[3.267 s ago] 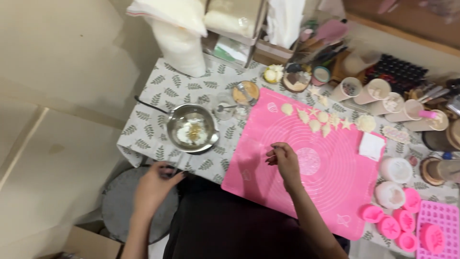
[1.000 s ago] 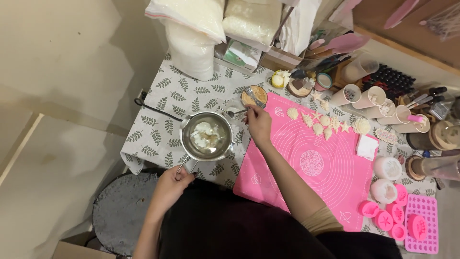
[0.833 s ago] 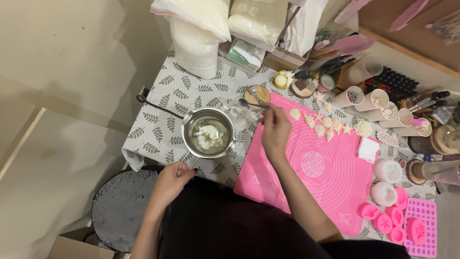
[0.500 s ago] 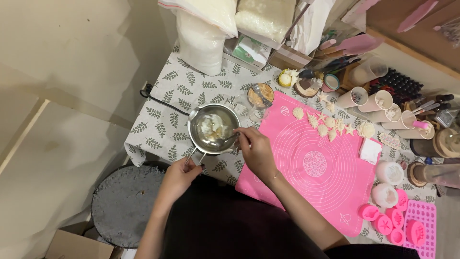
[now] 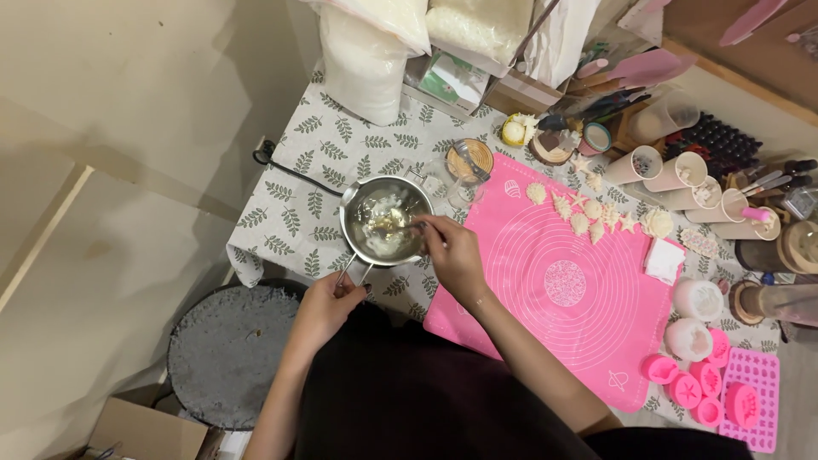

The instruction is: The recorder weighs wax pieces on a digital scale, cleans the equipment with a napkin and brush, and stirs materials in a small pot in a workshop.

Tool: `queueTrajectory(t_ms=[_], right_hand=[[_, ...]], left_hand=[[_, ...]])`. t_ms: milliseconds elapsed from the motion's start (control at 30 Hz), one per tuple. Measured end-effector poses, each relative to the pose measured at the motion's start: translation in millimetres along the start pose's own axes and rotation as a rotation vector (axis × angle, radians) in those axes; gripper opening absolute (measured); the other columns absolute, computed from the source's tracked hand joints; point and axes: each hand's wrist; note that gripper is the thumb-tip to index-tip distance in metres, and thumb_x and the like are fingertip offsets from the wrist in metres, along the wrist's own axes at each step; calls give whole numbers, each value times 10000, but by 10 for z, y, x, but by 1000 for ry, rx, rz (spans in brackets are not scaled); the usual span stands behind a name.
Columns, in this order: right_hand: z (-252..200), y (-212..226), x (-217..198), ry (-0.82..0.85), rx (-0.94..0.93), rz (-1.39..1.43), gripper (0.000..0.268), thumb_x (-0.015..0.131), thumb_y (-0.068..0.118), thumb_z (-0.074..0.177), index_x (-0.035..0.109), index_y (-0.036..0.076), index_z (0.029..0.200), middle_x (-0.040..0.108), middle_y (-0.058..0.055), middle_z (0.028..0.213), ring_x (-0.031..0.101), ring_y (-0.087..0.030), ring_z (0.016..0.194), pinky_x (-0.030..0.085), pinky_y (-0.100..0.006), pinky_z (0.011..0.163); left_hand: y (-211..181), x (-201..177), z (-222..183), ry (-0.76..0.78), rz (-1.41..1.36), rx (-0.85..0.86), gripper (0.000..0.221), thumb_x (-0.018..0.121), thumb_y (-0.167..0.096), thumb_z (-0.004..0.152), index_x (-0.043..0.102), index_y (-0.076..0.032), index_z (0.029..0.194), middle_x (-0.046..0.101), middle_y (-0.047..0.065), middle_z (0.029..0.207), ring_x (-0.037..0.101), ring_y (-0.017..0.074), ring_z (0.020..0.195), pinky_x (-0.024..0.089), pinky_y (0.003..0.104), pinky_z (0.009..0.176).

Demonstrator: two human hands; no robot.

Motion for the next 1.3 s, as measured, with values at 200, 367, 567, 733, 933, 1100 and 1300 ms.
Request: queueTrajectory(t_ms=[200,367,567,733,933,1100,1300], right_hand=[[58,-12,-91,-32,-55,-27,227,558,22,998,724,-15,1148,733,-102,904,715,-124,715,577,-268,633],[-10,-77,-16,3,-16,52,209,582,25,997,734,-16,1134,761,-101,911,698,-136,704,580,-271,640],[-34,23,-85,-178,-70,-113,225,576,28,996,742,-12,1143,746,-108,890,696,-130,672,541,-269,593],[-5,-56,-30,-140,6,-1,227,581,44,998,727,-6,1163,772,-99,915,715,-112,707,561,-255,609],[82,-240,-122,-174,-17,-18,242,553,64,1020,725,-3,1178,771,-97,937,713,-91,699,595,-237,611],[73,-196,-150,-73,29,-1,237,575,83,1019,731,-8,1173,781,-92,895,658,-86,644,541,-241,567],[52,-193,-116,-80,62,26,234,561,90,1020,725,-8,1156,753,-62,853,632,-69,600,537,-238,547]], left_hand=[[-68,19,-7,-4,30,-24,273,747,-179,870,598,-6,721,580,21,570,483,82,498,371,278,465],[-34,2,-15,0,5,-13,264,743,-177,867,595,-9,728,578,13,580,476,73,509,371,274,468],[-90,-8,-43,-13,41,-3,258,746,-182,858,615,0,731,601,21,583,512,79,517,412,275,482],[-127,-8,-33,-19,59,-19,268,750,-188,852,616,14,737,614,39,583,524,95,519,421,289,487],[-73,-21,-29,-14,61,2,248,738,-181,840,618,13,745,621,51,590,544,101,530,441,288,503],[-21,9,-10,-4,49,26,267,745,-192,845,614,12,734,608,42,594,529,93,536,439,288,505],[-53,-11,-17,-12,50,17,269,744,-197,848,614,9,733,603,36,593,526,89,533,433,285,500]])
Point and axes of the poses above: each hand's wrist, its own z-axis towards the middle knuckle, its own x-axis out of the palm, y = z × x
